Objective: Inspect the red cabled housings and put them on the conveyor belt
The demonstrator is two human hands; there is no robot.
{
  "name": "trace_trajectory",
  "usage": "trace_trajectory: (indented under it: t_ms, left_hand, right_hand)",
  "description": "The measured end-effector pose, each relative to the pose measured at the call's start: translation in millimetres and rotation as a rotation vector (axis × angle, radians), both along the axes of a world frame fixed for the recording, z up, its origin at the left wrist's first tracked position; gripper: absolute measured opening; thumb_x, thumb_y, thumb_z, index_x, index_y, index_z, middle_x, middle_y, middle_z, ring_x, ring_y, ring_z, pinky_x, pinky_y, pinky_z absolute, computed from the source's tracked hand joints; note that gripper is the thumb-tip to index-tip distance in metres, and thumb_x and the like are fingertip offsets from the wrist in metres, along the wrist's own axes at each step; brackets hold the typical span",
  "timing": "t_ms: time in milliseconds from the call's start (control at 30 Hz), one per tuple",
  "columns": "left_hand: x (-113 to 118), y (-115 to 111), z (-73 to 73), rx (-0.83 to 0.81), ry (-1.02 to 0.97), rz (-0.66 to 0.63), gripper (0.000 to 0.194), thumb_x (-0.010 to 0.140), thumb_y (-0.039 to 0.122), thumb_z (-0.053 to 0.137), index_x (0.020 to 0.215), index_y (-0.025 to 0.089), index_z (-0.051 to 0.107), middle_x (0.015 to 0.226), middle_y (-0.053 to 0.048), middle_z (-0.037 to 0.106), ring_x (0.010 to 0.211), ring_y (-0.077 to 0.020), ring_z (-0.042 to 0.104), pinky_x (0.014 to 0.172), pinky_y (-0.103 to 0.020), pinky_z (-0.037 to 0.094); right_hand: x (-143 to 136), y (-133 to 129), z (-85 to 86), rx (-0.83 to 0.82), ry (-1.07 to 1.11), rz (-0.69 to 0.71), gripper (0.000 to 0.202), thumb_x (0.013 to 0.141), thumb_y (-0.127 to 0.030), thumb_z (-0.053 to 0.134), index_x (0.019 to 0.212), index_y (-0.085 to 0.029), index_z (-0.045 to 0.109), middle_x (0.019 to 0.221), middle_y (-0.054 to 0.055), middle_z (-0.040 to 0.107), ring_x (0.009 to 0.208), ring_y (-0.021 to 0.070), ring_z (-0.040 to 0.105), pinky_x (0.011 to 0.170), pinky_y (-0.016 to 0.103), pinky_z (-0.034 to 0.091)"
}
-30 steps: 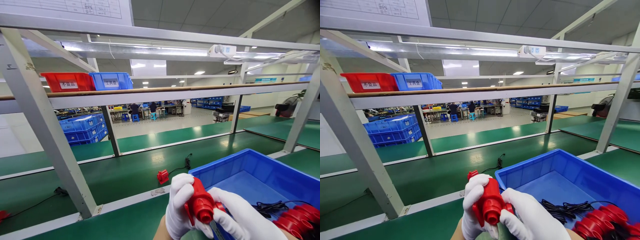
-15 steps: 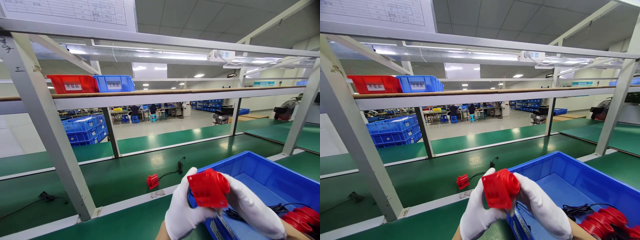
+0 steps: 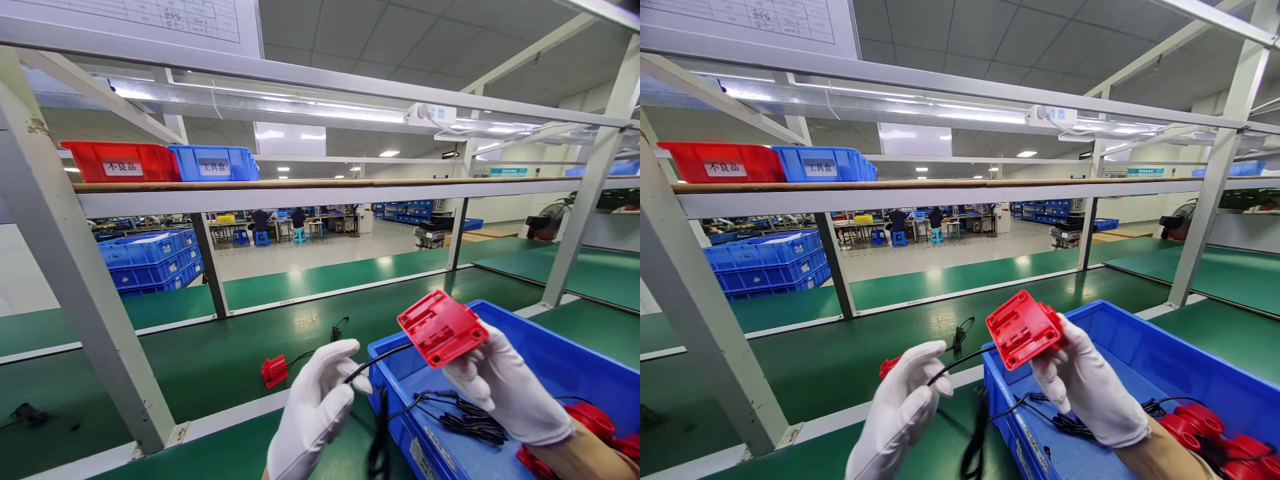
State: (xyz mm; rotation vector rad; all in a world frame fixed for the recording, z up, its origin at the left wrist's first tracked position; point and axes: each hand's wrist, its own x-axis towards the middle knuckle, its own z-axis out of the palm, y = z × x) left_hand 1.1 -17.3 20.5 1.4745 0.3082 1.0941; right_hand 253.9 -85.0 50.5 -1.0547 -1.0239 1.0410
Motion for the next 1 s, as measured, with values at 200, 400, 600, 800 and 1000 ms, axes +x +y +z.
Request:
trace_trajectory:
  t_ms: [200, 400, 600, 800, 1000]
  left_hand:
    - [-36.9, 9.2, 10.2, 0.31, 0.364, 0.391, 0.028, 0.094, 0.036, 0.058, 0.121, 0.032, 0.064, 0.115, -0.004, 0.068, 0.105, -0.0222, 0.067, 0.093, -0.036, 0.056]
    - [-28.8, 46.5, -6.8, 0.668, 0.616, 0.855, 0.03, 0.099, 0.03, 0.047, 0.127, 0.03, 0.057, 0.119, -0.004, 0.064, 0.113, -0.0233, 0.059, 0.105, -0.047, 0.047]
    - [-17.2, 55.2, -17.3, 0.656, 0.754, 0.765, 0.032, 0.099, 0.036, 0.046, 0.13, 0.033, 0.052, 0.123, -0.003, 0.063, 0.116, -0.023, 0.058, 0.105, -0.046, 0.048]
    - [-9.1, 65.4, -27.5, 0.693, 0.822, 0.772, 0.031, 0.098, 0.041, 0.048, 0.128, 0.036, 0.054, 0.119, 0.0, 0.066, 0.109, -0.0222, 0.063, 0.092, -0.039, 0.057]
    - [2.5, 71.1, -38.6, 0.779, 0.79, 0.819, 0.03, 0.097, 0.045, 0.049, 0.122, 0.033, 0.06, 0.108, -0.002, 0.071, 0.095, -0.0221, 0.068, 0.076, -0.032, 0.059]
  right_hand:
    - [8.4, 19.1, 32.5, 0.063, -0.046, 0.041, 0.053, 0.092, -0.072, 0.039, 0.074, -0.022, 0.041, 0.054, -0.001, 0.049, 0.043, 0.0113, 0.041, 0.041, 0.024, 0.039]
    - [45.5, 106.4, 65.0, 0.095, -0.379, -0.121, 0.054, 0.093, -0.071, 0.038, 0.074, -0.02, 0.036, 0.072, 0.004, 0.057, 0.067, 0.0139, 0.061, 0.06, 0.026, 0.054]
    - [141.2, 193.6, 94.7, -0.081, -0.819, -0.451, 0.042, 0.103, -0.049, 0.039, 0.092, -0.012, 0.055, 0.083, 0.008, 0.065, 0.074, 0.0142, 0.066, 0.074, 0.031, 0.056]
    - [192.7, 252.4, 60.2, -0.424, -1.348, -0.514, 0.034, 0.098, -0.042, 0.056, 0.112, -0.011, 0.063, 0.113, 0.01, 0.064, 0.105, 0.0202, 0.062, 0.095, 0.042, 0.051]
    - [194.4, 275.4, -35.4, -0.727, -1.575, -0.256, 0.03, 0.097, -0.036, 0.06, 0.115, -0.012, 0.062, 0.116, 0.009, 0.063, 0.104, 0.0197, 0.062, 0.092, 0.04, 0.053]
